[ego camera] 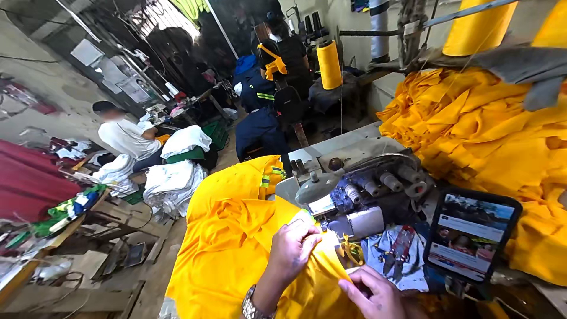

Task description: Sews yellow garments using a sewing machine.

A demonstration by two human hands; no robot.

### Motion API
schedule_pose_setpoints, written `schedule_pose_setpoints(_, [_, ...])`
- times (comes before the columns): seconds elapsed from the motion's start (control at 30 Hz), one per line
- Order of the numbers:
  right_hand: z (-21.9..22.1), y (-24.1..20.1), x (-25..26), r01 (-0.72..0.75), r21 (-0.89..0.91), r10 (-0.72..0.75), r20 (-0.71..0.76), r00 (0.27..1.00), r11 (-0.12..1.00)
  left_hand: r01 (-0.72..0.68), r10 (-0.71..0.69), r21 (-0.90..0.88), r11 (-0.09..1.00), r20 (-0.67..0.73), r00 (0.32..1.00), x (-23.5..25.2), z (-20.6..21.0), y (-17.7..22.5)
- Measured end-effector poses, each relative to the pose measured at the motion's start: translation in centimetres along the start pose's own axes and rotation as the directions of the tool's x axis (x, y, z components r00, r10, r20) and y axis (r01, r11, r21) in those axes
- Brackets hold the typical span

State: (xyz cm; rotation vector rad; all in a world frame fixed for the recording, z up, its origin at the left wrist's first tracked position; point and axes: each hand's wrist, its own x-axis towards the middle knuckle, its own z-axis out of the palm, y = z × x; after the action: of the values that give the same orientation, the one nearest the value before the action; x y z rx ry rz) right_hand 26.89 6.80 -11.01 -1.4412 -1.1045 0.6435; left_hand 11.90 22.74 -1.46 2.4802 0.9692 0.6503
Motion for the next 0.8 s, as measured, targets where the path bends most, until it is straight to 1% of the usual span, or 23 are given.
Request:
schedule_pose_setpoints(0.07, [-0.5,-0.4,-0.5,0.047,0.039,-0.047,0.004,0.999,0.998,0.005,-0.004,-0.047,0.999,0.024,1.0,0.1,-0.2,-0.3])
schedule_pose_setpoints(0.1, [-0.6,-0.5,-0.6,0.046,0.072,-0.049,0.034,0.998,0.996,0.002,0.001,-0.074,0.997,0.038,0.999,0.2,-0.3,-0.4])
schedule_pose_setpoints(0.2, [-0.6,0.0,0.1,-0.07,0.162,0.041,0.18,0.983,0.984,-0.023,0.031,-0.121,0.992,0.07,0.997,0.4,-0.3,-0.9])
schedule_pose_setpoints(0.27, [-0.2,0.1,1.0,-0.151,0.193,0.107,0.219,0.97,0.97,-0.032,0.042,-0.12,0.992,0.085,0.996,0.6,-0.4,-0.9])
schedule_pose_setpoints(0.3, [0.0,0.2,1.3,-0.147,0.198,0.102,0.223,0.97,0.969,-0.032,0.044,-0.12,0.992,0.092,0.995,0.7,-0.4,-0.8])
schedule_pose_setpoints(0.4, [0.2,0.4,1.3,-0.035,0.182,-0.004,0.207,0.978,0.983,-0.013,0.027,-0.135,0.991,0.105,0.994,0.7,-0.5,-0.7])
schedule_pose_setpoints(0.43, [0.2,0.4,1.0,-0.02,0.179,-0.016,0.194,0.981,0.984,-0.001,0.016,-0.147,0.989,0.106,0.994,0.8,-0.6,-0.6])
schedule_pose_setpoints(0.5, [0.2,0.4,0.3,-0.05,0.206,0.018,0.156,0.988,0.977,0.007,0.007,-0.145,0.989,0.095,0.995,0.9,-0.5,-0.7])
schedule_pose_setpoints(0.53, [0.1,0.2,0.0,-0.085,0.228,0.054,0.139,0.989,0.97,-0.018,0.025,-0.098,0.995,0.075,0.997,0.7,-0.3,-0.7])
schedule_pose_setpoints(0.57, [0.0,0.0,-0.2,-0.118,0.252,0.086,0.134,0.987,0.961,-0.061,0.061,-0.004,0.998,0.042,0.997,0.4,-0.1,-0.6])
schedule_pose_setpoints(0.63, [-0.4,-0.5,-0.4,-0.14,0.281,0.109,0.124,0.986,0.95,-0.144,0.162,0.264,0.954,-0.048,0.986,-1.0,0.5,0.2])
schedule_pose_setpoints(0.67, [-0.7,-0.6,-0.4,-0.122,0.279,0.095,0.111,0.989,0.953,-0.134,0.175,0.371,0.919,-0.079,0.981,-1.9,0.8,0.8])
schedule_pose_setpoints(0.7, [-0.9,-0.6,-0.3,-0.085,0.272,0.063,0.089,0.994,0.958,-0.106,0.168,0.438,0.893,-0.105,0.98,-2.7,1.2,1.3])
schedule_pose_setpoints(0.8, [-1.2,-0.2,0.4,0.038,0.239,-0.046,0.029,0.999,0.97,-0.031,0.156,0.523,0.852,-0.196,0.968,-3.9,3.1,2.0])
